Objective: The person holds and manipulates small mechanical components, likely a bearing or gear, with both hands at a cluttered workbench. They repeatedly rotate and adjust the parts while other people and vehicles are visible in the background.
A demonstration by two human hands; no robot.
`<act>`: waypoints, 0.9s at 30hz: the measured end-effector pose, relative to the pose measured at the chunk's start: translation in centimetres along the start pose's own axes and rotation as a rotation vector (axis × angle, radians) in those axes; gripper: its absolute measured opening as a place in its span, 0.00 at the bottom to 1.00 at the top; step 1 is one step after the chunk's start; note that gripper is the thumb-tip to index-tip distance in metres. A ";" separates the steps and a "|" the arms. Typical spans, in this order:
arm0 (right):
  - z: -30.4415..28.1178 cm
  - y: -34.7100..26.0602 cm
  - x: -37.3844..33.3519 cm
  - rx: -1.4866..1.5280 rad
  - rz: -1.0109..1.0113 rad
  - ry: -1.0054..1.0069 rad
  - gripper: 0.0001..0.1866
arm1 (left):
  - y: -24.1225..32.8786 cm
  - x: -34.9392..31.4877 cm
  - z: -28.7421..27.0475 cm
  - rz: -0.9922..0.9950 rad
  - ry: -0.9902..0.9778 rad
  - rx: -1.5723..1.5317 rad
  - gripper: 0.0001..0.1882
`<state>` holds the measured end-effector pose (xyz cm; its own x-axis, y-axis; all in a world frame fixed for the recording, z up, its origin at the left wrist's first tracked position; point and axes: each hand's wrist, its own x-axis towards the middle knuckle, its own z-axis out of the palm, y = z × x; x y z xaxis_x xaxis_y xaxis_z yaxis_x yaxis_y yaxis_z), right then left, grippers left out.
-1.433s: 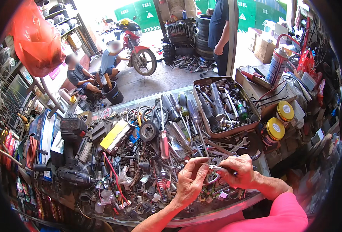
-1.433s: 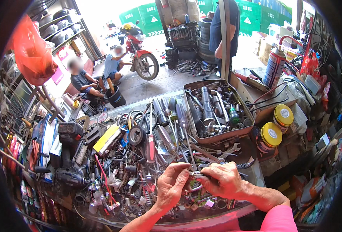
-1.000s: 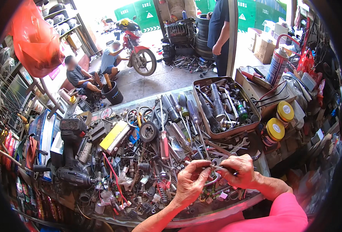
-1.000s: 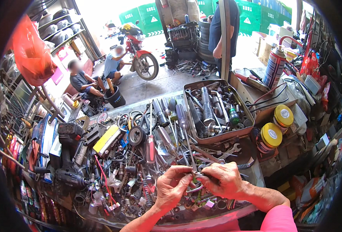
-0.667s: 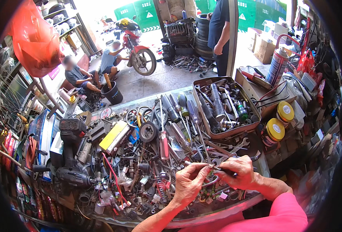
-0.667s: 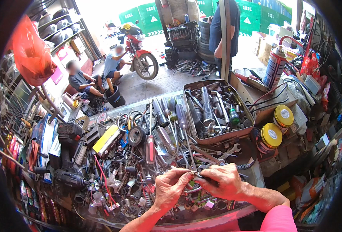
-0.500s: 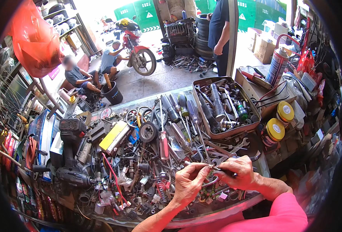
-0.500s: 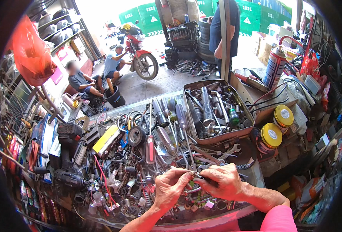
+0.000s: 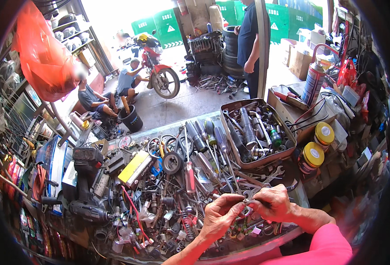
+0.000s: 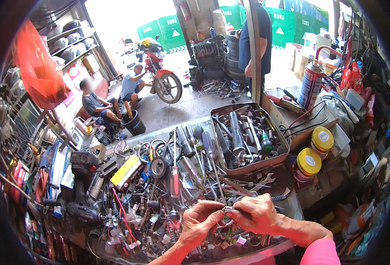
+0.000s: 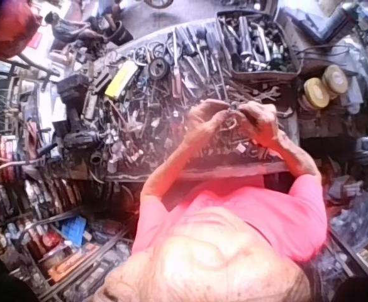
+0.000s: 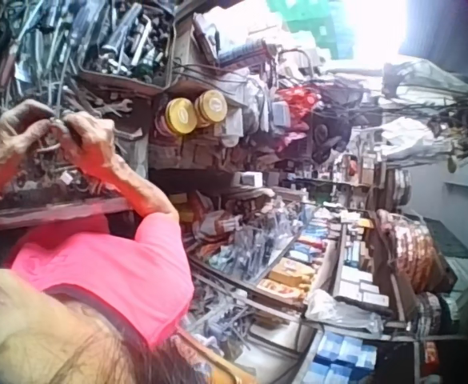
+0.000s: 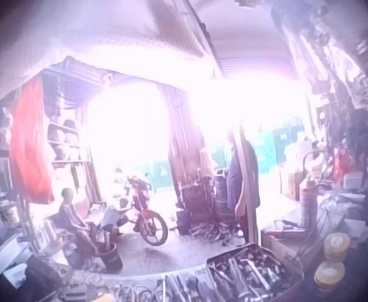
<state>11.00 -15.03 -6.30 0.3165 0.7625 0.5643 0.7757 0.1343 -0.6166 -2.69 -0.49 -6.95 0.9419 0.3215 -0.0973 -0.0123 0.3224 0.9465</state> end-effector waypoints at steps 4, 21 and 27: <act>-0.1 0.6 -0.3 0.017 0.024 -0.030 0.10 | -0.4 0.1 -0.2 -0.021 0.016 -0.049 0.11; -0.4 -0.7 0.4 0.002 0.167 0.006 0.12 | -0.4 0.4 -0.4 -0.032 0.071 -0.103 0.10; 0.2 0.3 -0.1 -0.039 0.020 -0.012 0.09 | -0.4 0.2 -0.3 -0.019 0.023 -0.072 0.10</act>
<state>11.15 -14.94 -6.65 0.3261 0.7725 0.5449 0.7898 0.0942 -0.6061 -2.55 -0.26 -7.41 0.9344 0.3345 -0.1226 -0.0194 0.3913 0.9201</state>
